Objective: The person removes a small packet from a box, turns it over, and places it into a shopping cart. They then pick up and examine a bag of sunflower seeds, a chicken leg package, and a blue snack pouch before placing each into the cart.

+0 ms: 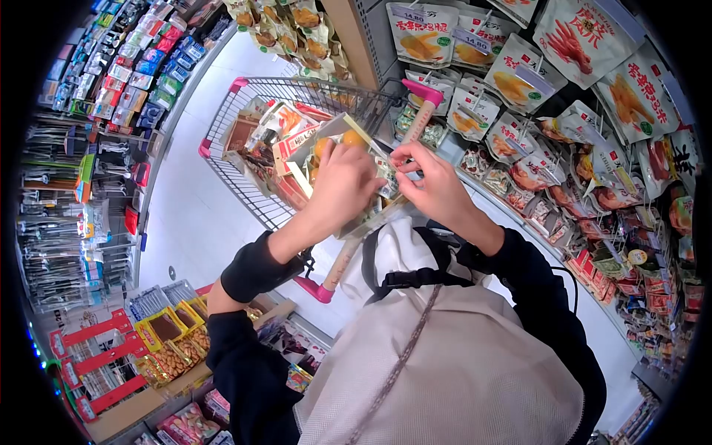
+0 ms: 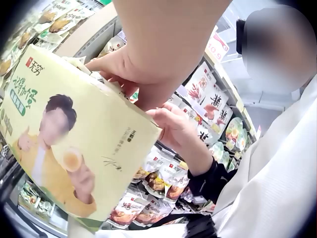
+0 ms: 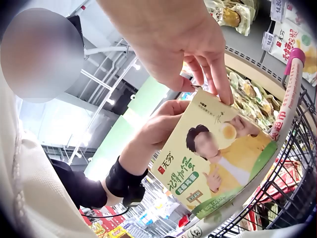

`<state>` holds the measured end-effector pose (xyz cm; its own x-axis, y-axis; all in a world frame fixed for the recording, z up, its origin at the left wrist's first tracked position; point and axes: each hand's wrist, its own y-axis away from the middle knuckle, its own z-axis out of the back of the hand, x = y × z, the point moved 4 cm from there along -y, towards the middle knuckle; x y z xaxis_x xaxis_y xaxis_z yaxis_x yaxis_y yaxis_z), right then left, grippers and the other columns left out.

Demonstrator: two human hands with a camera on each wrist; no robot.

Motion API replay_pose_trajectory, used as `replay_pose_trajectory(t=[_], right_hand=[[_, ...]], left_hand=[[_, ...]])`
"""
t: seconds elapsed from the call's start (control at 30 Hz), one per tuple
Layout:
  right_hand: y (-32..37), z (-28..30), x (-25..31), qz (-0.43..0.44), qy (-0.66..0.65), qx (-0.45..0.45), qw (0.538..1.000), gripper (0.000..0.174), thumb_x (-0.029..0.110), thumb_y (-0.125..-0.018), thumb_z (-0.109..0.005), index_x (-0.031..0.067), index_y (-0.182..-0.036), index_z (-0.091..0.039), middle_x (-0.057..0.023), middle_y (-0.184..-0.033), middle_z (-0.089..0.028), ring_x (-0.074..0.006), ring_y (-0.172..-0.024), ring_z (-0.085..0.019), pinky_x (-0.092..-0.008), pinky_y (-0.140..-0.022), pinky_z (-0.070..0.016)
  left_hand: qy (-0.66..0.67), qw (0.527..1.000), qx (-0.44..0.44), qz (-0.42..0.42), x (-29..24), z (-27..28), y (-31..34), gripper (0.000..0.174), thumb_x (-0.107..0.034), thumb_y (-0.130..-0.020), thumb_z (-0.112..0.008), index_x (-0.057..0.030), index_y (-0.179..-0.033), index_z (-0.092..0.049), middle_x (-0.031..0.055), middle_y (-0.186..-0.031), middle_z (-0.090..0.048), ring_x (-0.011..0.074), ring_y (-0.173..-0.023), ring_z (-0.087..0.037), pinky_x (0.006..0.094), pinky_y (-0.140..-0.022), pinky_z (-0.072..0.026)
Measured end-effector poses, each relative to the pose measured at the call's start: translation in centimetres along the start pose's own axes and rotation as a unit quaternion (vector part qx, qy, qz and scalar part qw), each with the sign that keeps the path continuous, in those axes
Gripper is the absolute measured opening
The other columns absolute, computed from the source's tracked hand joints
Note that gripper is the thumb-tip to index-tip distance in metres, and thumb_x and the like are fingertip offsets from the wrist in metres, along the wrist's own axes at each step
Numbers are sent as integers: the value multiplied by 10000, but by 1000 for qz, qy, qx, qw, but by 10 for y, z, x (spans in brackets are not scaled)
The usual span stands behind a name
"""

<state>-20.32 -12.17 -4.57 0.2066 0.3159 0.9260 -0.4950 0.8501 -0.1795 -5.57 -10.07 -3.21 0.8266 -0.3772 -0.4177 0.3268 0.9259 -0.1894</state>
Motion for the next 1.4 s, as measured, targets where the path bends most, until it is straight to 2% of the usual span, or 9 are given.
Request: replay_pose_trajectory(t=[0.17, 0.2, 0.43, 0.47, 0.6, 0.7, 0.9, 1.2, 1.4], right_hand=[[0, -1, -3, 1, 28, 2, 1000, 255, 3, -773, -538, 15, -1020, -475, -94, -965, -547, -157, -831, -587, -256, -620, -521], [1, -2, -3, 3, 30, 0, 1000, 255, 5, -773, -539, 15, -1019, -476, -91, -965, -547, -158, -836, -585, -258, -621, -519], [-12, -4, 11, 5, 31, 50, 998, 240, 22, -794, -517, 23, -1034, -503, -62, -991, -545, -147, -959, -532, -280, -821, -437], [-15, -1, 20, 22, -18, 40, 999, 233, 110, -824, -518, 31, -1043, -518, -77, -930, -544, -165, -881, -559, -277, -741, -439], [-21, -5, 54, 7, -324, 137, 936, 284, 112, -861, -489, -15, -1114, -500, -71, -1109, -507, -119, -1011, -488, -246, -882, -380], [-16, -8, 76, -22, -354, 203, 913, 295, -9, -827, -449, -60, -1117, -471, -124, -1128, -489, -175, -1085, -460, -295, -957, -338], [-14, -9, 81, 25, -401, 184, 897, 195, -51, -773, -549, -29, -958, -488, -173, -1109, -499, -206, -1080, -461, -337, -943, -366], [-16, -8, 76, -30, -392, 141, 909, 143, 47, -778, -607, -10, -869, -514, -132, -999, -571, -143, -932, -545, -252, -806, -446], [-15, -9, 76, -21, -365, 147, 919, 123, 18, -794, -585, -32, -873, -505, -159, -990, -571, -148, -917, -557, -255, -807, -454]], left_hand=[[161, 982, -30, 94, -13, 43, 10, 139, -64, -701, -670, 11, -692, -553, 82, -902, -525, 201, -855, -523, 332, -802, -437], [280, 950, -58, 128, -9, 48, 16, 141, -33, -736, -635, 25, -694, -513, 94, -918, -522, 179, -814, -551, 266, -656, -479], [389, 905, -116, 131, -12, 80, 44, 72, -27, -768, -614, 30, -760, -571, 93, -1055, -520, 128, -882, -544, 253, -731, -469], [383, 907, -124, 125, -13, 82, 47, 61, -26, -772, -609, 20, -757, -572, 88, -1058, -521, 124, -882, -545, 247, -736, -462], [376, 910, -156, 83, -27, 90, 55, 64, -2, -739, -630, 13, -740, -568, 113, -1041, -538, 149, -874, -544, 260, -741, -439], [330, 927, -174, 40, -36, 94, 57, 77, 19, -712, -635, 8, -733, -562, 128, -1003, -562, 194, -868, -549, 290, -752, -425], [294, 932, -211, -29, -40, 95, 59, 98, 36, -691, -636, 9, -728, -549, 136, -954, -578, 225, -846, -547, 308, -746, -414], [457, 871, -164, 80, -32, 86, 52, 219, 66, -737, -596, 28, -942, -529, 92, -1053, -450, 143, -919, -516, 230, -733, -489], [442, 882, -143, 85, -28, 80, 49, 203, 25, -738, -628, 3, -926, -554, 85, -1009, -481, 132, -899, -520, 225, -689, -501]])
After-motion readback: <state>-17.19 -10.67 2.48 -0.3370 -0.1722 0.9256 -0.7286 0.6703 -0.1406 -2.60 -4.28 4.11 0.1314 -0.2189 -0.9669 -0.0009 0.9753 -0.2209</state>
